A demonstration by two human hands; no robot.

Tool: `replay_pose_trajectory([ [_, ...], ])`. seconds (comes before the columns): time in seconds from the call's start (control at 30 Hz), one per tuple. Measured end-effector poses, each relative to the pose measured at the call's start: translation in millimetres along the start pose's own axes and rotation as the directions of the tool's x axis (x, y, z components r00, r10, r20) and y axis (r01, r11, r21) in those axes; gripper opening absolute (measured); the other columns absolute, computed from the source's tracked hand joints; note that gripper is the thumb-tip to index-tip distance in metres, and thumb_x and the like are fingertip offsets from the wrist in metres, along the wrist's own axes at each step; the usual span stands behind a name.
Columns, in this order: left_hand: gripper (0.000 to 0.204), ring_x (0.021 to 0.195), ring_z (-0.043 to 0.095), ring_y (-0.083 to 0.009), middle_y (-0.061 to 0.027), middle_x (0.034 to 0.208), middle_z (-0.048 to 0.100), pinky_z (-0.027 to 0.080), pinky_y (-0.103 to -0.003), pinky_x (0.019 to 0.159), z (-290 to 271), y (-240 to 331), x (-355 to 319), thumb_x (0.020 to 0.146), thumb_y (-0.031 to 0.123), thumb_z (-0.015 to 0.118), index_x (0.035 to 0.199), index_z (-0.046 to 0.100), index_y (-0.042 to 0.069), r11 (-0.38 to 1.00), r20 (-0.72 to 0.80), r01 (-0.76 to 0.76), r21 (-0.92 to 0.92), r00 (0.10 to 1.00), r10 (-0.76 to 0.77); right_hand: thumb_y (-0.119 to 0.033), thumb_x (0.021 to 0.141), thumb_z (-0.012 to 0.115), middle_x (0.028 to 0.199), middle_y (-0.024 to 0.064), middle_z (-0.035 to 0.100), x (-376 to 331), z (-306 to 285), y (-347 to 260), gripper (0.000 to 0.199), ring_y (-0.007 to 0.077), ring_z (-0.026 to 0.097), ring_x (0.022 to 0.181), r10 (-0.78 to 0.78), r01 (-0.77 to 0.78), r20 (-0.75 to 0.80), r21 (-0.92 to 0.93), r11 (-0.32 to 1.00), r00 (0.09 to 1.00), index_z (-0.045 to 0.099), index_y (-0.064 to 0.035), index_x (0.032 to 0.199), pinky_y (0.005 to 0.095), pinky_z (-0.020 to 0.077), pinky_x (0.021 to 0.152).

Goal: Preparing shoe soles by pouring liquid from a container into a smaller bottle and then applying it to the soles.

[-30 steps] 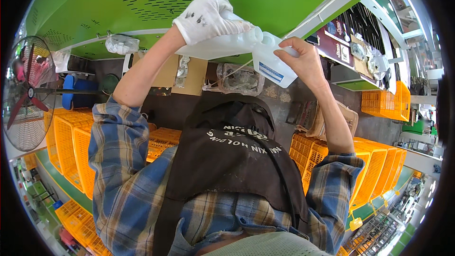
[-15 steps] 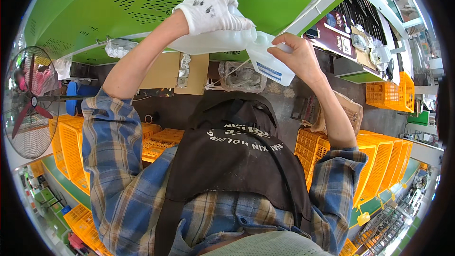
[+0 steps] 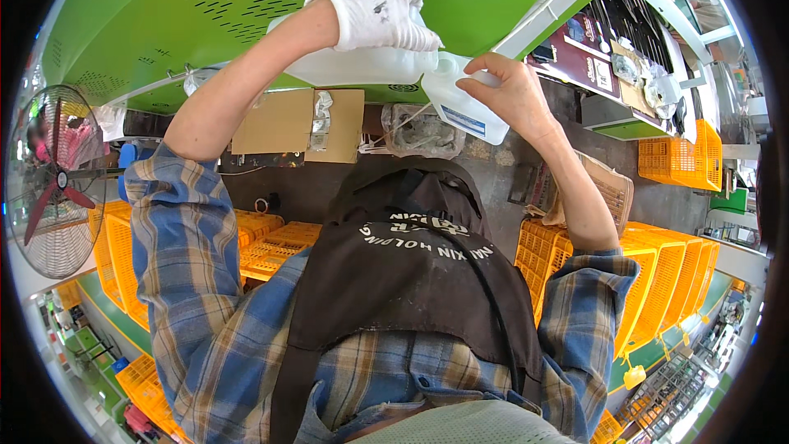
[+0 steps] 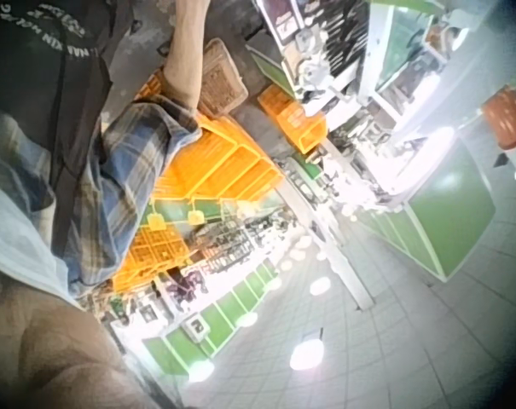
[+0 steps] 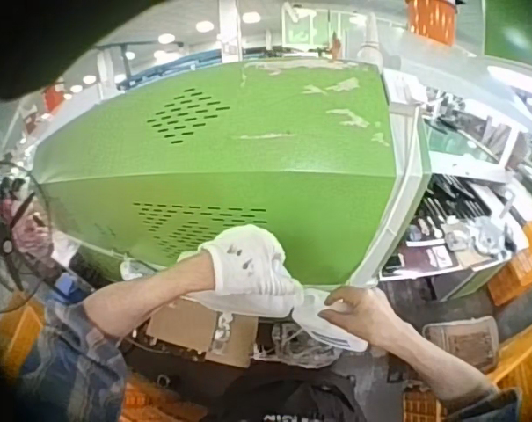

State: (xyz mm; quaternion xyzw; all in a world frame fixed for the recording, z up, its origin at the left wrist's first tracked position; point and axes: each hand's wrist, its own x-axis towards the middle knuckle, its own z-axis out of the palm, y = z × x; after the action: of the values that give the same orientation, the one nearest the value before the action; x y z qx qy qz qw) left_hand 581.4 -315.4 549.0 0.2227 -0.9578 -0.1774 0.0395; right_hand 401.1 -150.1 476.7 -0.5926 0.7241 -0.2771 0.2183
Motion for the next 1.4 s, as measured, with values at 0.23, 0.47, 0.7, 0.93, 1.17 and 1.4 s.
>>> replay_pose_trajectory([
  [0.23,0.054,0.054,0.055,-0.0267,-0.0149,0.059,0.058,0.046,-0.035,0.057,-10,11,3,0.069,0.051,0.077,0.074,0.067,-0.001,0.999,0.059,0.001,0.039,0.998,-0.003,-0.023,0.077,0.075,0.086,0.0109,0.069,3,1,-1,0.027,0.0209,0.064,0.078,0.019,-0.019,0.003,-0.001,1.000,1.000,0.069,-0.0030,0.094,0.0334,0.0491,0.076],
  [0.47,0.054,0.055,0.056,-0.0264,-0.0148,0.061,0.060,0.047,-0.035,0.057,-10,8,3,0.069,0.052,0.077,0.077,0.068,-0.001,1.000,0.063,0.001,0.017,0.998,-0.002,-0.024,0.077,0.076,0.085,0.0108,0.069,7,2,-2,0.027,0.0206,0.064,0.078,-0.006,0.006,0.002,-0.008,1.000,1.000,0.069,-0.0028,0.093,0.0335,0.0494,0.076],
  [0.7,0.054,0.059,0.064,-0.0321,-0.0194,0.064,0.063,0.049,-0.039,0.055,47,-114,22,0.072,0.058,0.067,0.070,0.070,0.004,0.902,-0.037,-0.084,0.424,0.993,0.110,-0.023,0.078,0.076,0.084,0.0110,0.069,14,7,-8,0.027,0.0207,0.064,0.076,-0.048,0.049,0.012,-0.022,0.999,0.999,0.069,-0.0019,0.093,0.0332,0.0499,0.075],
  [0.93,0.056,0.060,0.065,-0.0348,-0.0209,0.065,0.062,0.050,-0.040,0.056,87,-109,34,0.071,0.060,0.065,0.069,0.070,0.004,0.873,-0.176,-0.180,0.453,0.942,0.286,-0.023,0.078,0.076,0.083,0.0105,0.069,17,9,-8,0.026,0.0198,0.064,0.074,-0.035,0.035,0.016,-0.036,0.999,0.999,0.069,-0.0026,0.092,0.0331,0.0502,0.074],
  [1.17,0.054,0.062,0.065,-0.0355,-0.0210,0.066,0.063,0.051,-0.041,0.058,-18,3,10,0.072,0.057,0.065,0.069,0.070,0.004,0.965,0.125,-0.127,0.231,0.987,0.100,-0.023,0.077,0.076,0.082,0.0104,0.068,15,8,-3,0.026,0.0192,0.064,0.074,-0.013,0.013,0.003,-0.025,1.000,1.000,0.069,-0.0028,0.092,0.0325,0.0502,0.073],
  [1.4,0.055,0.063,0.066,-0.0345,-0.0210,0.066,0.063,0.051,-0.040,0.058,-17,3,8,0.069,0.059,0.067,0.070,0.071,0.004,0.980,0.150,-0.036,0.197,0.989,0.006,-0.022,0.078,0.076,0.083,0.0100,0.068,16,10,-2,0.026,0.0183,0.064,0.074,-0.031,0.031,-0.001,-0.037,0.999,1.000,0.068,-0.0025,0.092,0.0318,0.0500,0.073],
])
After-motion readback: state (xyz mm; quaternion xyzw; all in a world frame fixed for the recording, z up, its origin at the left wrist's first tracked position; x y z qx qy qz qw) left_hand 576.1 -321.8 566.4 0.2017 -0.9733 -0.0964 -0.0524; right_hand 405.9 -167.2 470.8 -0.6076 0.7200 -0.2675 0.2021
